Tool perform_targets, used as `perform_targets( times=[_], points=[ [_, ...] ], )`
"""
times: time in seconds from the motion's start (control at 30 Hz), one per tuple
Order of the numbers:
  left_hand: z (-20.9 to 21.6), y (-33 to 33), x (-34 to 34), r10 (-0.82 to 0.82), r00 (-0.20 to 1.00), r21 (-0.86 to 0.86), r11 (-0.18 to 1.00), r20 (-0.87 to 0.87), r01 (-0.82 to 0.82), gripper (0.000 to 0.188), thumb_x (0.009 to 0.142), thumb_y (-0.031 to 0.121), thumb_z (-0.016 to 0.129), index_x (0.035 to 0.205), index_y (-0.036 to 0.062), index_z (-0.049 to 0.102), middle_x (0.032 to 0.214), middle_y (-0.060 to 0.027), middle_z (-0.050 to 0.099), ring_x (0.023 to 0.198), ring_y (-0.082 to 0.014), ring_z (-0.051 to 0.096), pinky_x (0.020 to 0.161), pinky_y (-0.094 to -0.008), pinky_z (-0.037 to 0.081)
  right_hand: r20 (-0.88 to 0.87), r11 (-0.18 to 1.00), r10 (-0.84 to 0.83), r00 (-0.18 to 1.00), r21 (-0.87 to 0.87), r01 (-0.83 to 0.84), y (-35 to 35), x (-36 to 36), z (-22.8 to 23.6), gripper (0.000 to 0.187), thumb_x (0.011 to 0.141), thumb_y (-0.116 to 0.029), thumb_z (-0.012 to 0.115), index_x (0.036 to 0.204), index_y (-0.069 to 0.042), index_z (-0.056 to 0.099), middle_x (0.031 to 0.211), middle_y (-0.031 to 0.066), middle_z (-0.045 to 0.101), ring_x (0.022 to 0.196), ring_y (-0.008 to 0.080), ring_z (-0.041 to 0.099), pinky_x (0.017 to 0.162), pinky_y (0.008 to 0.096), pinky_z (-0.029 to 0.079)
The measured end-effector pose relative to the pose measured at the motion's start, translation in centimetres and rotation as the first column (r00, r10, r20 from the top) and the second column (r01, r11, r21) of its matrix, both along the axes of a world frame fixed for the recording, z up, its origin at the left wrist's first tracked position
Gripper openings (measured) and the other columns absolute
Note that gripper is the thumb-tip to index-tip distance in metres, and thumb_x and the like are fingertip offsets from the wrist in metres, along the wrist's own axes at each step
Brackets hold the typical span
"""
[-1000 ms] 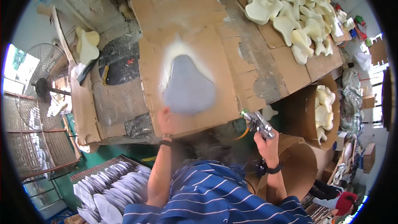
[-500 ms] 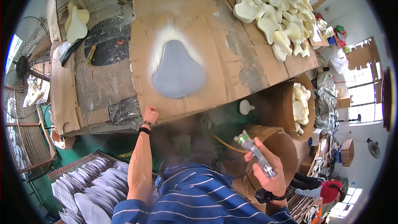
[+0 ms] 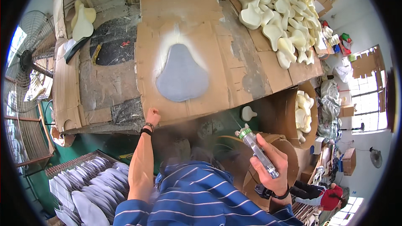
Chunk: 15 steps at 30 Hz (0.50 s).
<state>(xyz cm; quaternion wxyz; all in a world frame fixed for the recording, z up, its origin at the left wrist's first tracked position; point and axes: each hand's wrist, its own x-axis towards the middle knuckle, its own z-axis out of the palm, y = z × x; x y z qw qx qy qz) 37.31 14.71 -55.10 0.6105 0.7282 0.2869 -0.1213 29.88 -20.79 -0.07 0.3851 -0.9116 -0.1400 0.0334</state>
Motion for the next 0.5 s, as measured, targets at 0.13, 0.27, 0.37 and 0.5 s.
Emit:
perform_targets(
  times=[0.13, 0.27, 0.37, 0.5],
  points=[
    [1.8, -1.0, 0.1, -0.027, 1.000, 0.047, 0.999, -0.003, 0.027, 0.034, 0.072, 0.001, 0.062, 0.105, 0.0045, 0.057, 0.089, -0.0068, 0.055, 0.083, -0.0209, 0.056, 0.076, -0.0341, 0.048, -0.176, 0.998, 0.035, 0.984, -0.041, -0.043, -1.5, -0.3, -0.4, 0.057, 0.079, 0.002, 0.076, 0.134, 0.003, 0.061, 0.105, 0.0193, 0.071, 0.086, 0.0271, 0.070, 0.079, 0.0320, 0.054],
    [1.5, -0.2, -0.1, -0.032, 0.999, -0.001, 0.999, -0.011, 0.032, 0.034, 0.072, 0.000, 0.061, 0.106, 0.0045, 0.056, 0.088, -0.0059, 0.053, 0.082, -0.0201, 0.054, 0.076, -0.0336, 0.047, -0.144, 0.999, 0.025, 0.989, -0.039, -0.031, -1.4, 0.7, -0.9, 0.058, 0.078, 0.003, 0.076, 0.134, 0.003, 0.061, 0.106, 0.0199, 0.072, 0.086, 0.0271, 0.071, 0.079, 0.0322, 0.054],
    [1.6, -0.1, -0.2, -0.072, 0.997, 0.038, 0.997, -0.007, 0.072, 0.035, 0.073, 0.001, 0.060, 0.107, 0.0046, 0.056, 0.088, -0.0058, 0.052, 0.081, -0.0196, 0.053, 0.075, -0.0333, 0.047, -0.016, 1.000, -0.020, 1.000, 0.024, 0.020, -1.0, 2.0, -1.3, 0.060, 0.078, 0.006, 0.075, 0.136, 0.001, 0.060, 0.100, 0.0173, 0.070, 0.080, 0.0260, 0.068, 0.074, 0.0314, 0.053],
    [1.2, 0.1, -0.2, -0.052, 0.998, -0.009, 0.999, -0.020, 0.052, 0.033, 0.074, 0.001, 0.060, 0.107, 0.0047, 0.056, 0.088, -0.0053, 0.053, 0.081, -0.0191, 0.053, 0.075, -0.0330, 0.047, -0.012, 1.000, 0.000, 1.000, 0.009, 0.000, -1.7, 2.2, -1.2, 0.063, 0.077, 0.008, 0.075, 0.137, -0.001, 0.060, 0.092, 0.0161, 0.069, 0.075, 0.0279, 0.067, 0.069, 0.0321, 0.053]
  ],
)
